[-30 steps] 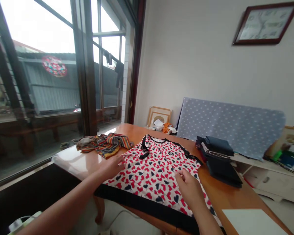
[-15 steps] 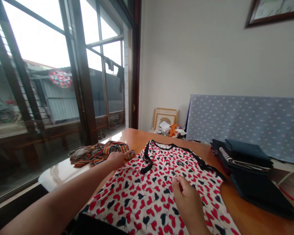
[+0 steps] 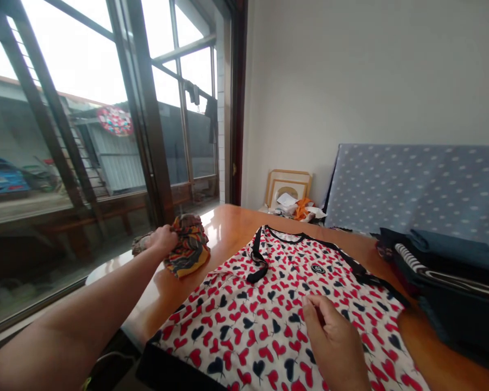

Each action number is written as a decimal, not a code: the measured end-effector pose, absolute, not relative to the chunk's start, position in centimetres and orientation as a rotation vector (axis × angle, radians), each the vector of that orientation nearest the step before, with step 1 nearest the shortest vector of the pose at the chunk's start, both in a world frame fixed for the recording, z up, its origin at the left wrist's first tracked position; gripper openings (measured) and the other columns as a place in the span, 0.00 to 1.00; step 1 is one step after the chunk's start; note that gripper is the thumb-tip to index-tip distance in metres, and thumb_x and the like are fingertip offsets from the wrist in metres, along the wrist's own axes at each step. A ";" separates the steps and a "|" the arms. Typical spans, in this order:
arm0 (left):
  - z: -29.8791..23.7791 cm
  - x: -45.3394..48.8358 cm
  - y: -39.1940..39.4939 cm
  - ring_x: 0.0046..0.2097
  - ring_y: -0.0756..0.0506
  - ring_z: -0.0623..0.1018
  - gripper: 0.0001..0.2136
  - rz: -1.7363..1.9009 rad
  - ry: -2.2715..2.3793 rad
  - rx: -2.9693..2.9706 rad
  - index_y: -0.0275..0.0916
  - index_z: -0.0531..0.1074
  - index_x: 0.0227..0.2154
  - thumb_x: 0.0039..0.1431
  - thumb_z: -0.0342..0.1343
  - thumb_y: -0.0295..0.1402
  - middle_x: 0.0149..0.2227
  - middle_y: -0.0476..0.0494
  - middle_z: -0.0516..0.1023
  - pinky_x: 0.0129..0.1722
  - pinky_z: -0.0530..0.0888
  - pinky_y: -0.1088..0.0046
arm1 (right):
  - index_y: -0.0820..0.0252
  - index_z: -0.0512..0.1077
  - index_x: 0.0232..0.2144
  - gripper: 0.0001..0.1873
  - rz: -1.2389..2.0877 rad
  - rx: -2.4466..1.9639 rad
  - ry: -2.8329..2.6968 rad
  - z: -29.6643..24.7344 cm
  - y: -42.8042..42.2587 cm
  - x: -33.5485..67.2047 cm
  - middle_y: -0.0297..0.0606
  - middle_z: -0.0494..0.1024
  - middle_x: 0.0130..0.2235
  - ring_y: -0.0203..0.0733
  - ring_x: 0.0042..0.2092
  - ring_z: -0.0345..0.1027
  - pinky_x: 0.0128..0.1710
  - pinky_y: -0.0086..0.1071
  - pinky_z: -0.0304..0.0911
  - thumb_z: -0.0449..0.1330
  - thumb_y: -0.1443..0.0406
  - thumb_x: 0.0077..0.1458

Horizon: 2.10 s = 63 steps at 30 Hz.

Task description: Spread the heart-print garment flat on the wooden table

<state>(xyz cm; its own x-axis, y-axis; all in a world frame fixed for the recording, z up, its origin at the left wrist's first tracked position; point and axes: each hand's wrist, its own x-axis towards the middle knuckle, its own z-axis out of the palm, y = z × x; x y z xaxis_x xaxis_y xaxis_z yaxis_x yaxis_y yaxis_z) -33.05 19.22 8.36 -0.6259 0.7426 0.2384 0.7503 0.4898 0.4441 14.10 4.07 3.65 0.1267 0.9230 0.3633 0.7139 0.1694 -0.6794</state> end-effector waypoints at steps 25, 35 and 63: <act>4.5 -9.9 21.2 0.44 0.35 0.80 0.42 -0.503 -2.461 -2.416 0.40 0.74 0.46 0.47 0.43 0.73 0.44 0.36 0.82 0.36 0.70 0.67 | 0.54 0.72 0.33 0.21 0.439 -1.557 -1.685 3.5 4.6 12.8 0.33 0.74 0.26 0.41 0.29 0.66 0.31 0.31 0.58 0.48 0.48 0.65; 2.1 -6.5 22.6 0.46 0.37 0.78 0.22 -0.409 -1.962 -2.617 0.46 0.78 0.40 0.53 0.56 0.57 0.47 0.38 0.78 0.42 0.73 0.64 | 0.53 0.71 0.32 0.18 0.489 -1.524 -1.693 2.7 4.8 12.6 0.31 0.73 0.26 0.39 0.28 0.65 0.29 0.30 0.56 0.50 0.50 0.65; -1.0 -17.6 29.0 0.71 0.34 0.54 0.36 -0.218 -2.116 -2.415 0.40 0.60 0.66 0.64 0.37 0.59 0.71 0.34 0.56 0.66 0.55 0.50 | 0.55 0.71 0.32 0.18 0.579 -1.526 -1.689 2.7 4.8 12.0 0.30 0.70 0.25 0.37 0.28 0.63 0.29 0.29 0.56 0.52 0.51 0.66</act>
